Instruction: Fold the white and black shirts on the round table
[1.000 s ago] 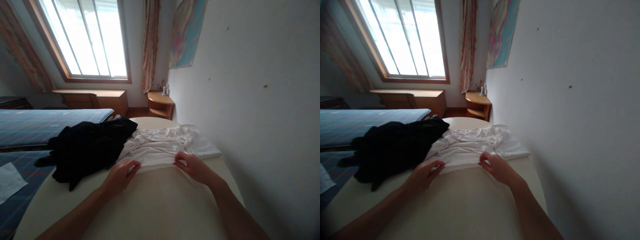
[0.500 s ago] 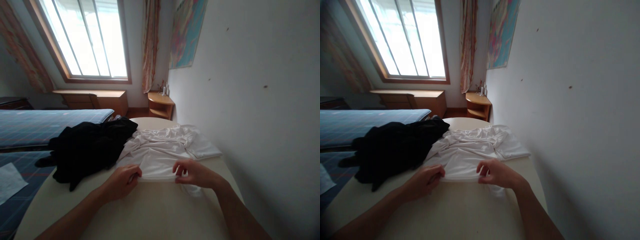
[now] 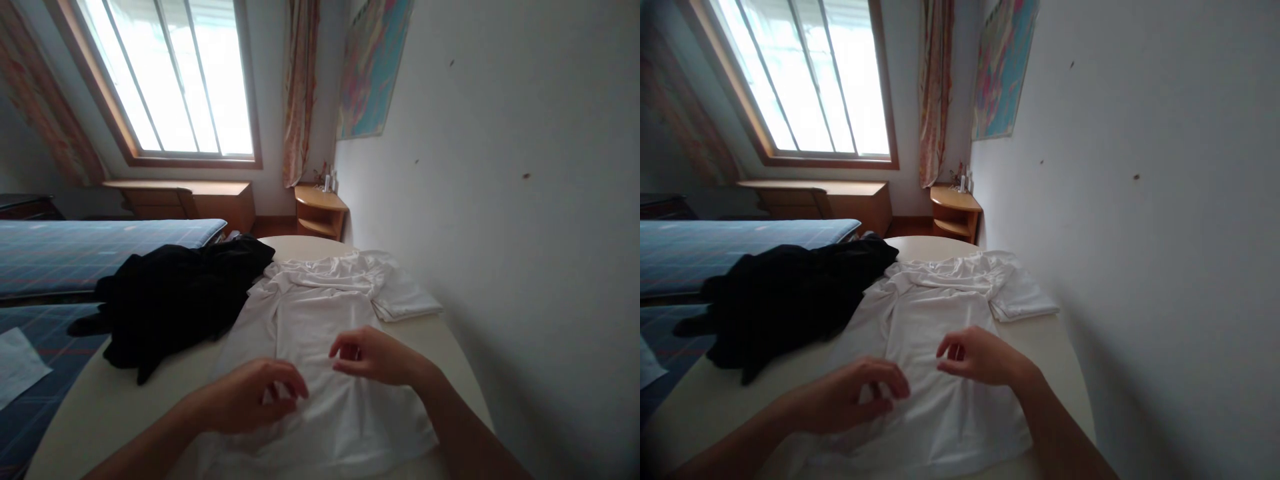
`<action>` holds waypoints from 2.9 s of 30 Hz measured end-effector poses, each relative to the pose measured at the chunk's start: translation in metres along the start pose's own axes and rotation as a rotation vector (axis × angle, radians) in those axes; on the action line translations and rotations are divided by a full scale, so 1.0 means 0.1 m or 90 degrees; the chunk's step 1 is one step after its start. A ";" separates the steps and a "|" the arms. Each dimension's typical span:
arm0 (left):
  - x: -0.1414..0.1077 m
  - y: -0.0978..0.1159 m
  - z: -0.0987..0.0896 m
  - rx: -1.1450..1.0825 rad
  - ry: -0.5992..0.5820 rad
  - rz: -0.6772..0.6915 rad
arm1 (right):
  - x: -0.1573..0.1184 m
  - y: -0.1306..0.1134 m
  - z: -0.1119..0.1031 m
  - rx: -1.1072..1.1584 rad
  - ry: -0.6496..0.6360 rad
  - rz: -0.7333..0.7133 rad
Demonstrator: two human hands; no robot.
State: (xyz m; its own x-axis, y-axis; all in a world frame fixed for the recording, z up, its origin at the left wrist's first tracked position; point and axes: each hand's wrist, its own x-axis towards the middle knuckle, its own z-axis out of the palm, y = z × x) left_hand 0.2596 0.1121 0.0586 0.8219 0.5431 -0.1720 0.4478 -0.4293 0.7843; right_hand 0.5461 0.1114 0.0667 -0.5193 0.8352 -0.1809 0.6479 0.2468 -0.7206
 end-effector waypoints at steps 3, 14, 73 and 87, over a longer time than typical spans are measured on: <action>0.08 -0.19 0.04 0.193 0.128 0.035 | 0.09 0.15 0.01 -0.144 0.187 -0.078; -0.06 -0.26 0.06 0.287 -0.006 -0.090 | 0.20 0.24 0.19 -0.220 0.006 0.119; 0.18 -1.17 -0.27 0.305 0.405 0.073 | 0.63 -0.57 1.58 -0.295 -0.015 -0.425; 0.17 -1.00 -0.28 0.295 0.447 0.073 | 0.54 -0.67 1.35 -0.289 -0.067 -0.522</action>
State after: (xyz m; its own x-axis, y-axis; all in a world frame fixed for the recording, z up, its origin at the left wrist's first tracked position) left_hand 0.2189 0.1844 -0.0062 0.5306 0.7340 0.4239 0.5993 -0.6786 0.4246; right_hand 0.3996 0.0740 0.0147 -0.9428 0.2727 0.1917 0.2012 0.9241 -0.3249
